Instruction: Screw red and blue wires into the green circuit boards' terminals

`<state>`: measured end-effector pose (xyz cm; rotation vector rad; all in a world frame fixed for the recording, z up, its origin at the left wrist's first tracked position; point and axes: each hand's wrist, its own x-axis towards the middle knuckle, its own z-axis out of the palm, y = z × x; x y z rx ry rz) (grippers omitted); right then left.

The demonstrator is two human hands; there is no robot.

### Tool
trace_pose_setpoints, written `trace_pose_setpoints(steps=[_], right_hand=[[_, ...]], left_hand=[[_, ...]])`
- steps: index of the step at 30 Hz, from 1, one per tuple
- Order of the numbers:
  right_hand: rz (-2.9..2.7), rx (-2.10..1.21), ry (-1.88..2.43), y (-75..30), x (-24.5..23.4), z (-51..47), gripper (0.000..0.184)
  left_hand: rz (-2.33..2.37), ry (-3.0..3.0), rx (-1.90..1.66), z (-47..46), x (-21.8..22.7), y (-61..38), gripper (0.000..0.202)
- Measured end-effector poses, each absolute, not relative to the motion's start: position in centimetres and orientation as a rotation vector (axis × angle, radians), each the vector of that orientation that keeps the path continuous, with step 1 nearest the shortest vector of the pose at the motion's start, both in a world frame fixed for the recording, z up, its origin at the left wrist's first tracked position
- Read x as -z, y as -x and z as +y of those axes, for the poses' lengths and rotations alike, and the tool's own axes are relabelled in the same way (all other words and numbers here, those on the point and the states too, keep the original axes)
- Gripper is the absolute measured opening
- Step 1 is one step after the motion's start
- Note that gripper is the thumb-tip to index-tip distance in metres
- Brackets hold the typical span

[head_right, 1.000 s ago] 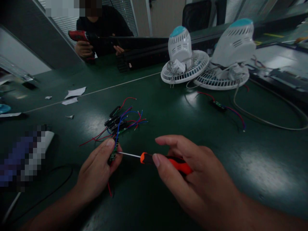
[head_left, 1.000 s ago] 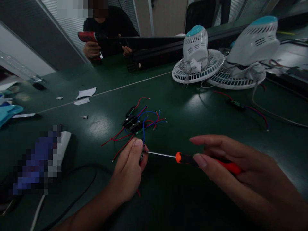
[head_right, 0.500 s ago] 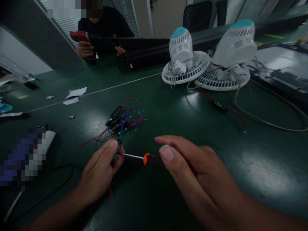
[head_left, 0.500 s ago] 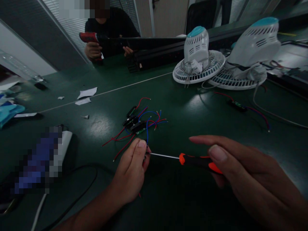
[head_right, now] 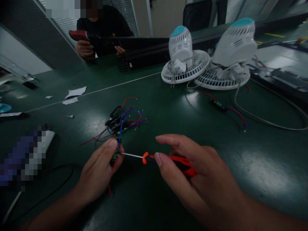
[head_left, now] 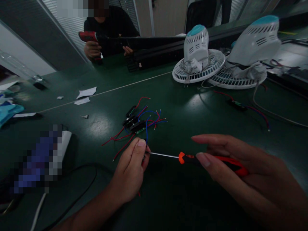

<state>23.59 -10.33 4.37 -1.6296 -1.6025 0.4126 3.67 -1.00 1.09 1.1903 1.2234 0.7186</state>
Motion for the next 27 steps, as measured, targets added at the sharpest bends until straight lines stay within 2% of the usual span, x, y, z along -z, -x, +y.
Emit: trace_pose_setpoints(steps=[13,18,23,27], right_hand=[[-1.578,-0.436,1.593,-23.62,-3.87,-10.61,0.025],[-1.548,-0.518,1.607,-23.61,-4.37,-10.62,0.021],[-1.557,-0.622,1.621,-23.71,-4.43,-10.71,0.032],[-1.576,-0.549,1.629,-23.68,-4.21,-10.63,0.025]], left_hand=[[1.214,-1.174,-0.781,-0.96,-1.34,-3.94,0.035],[1.223,-1.265,-0.718,-0.99,-1.25,-3.78,0.038],[1.222,-1.258,-0.716,-1.09,-1.13,-3.77,0.038],[1.215,-1.197,-0.732,-1.16,-1.01,-3.76,0.039]])
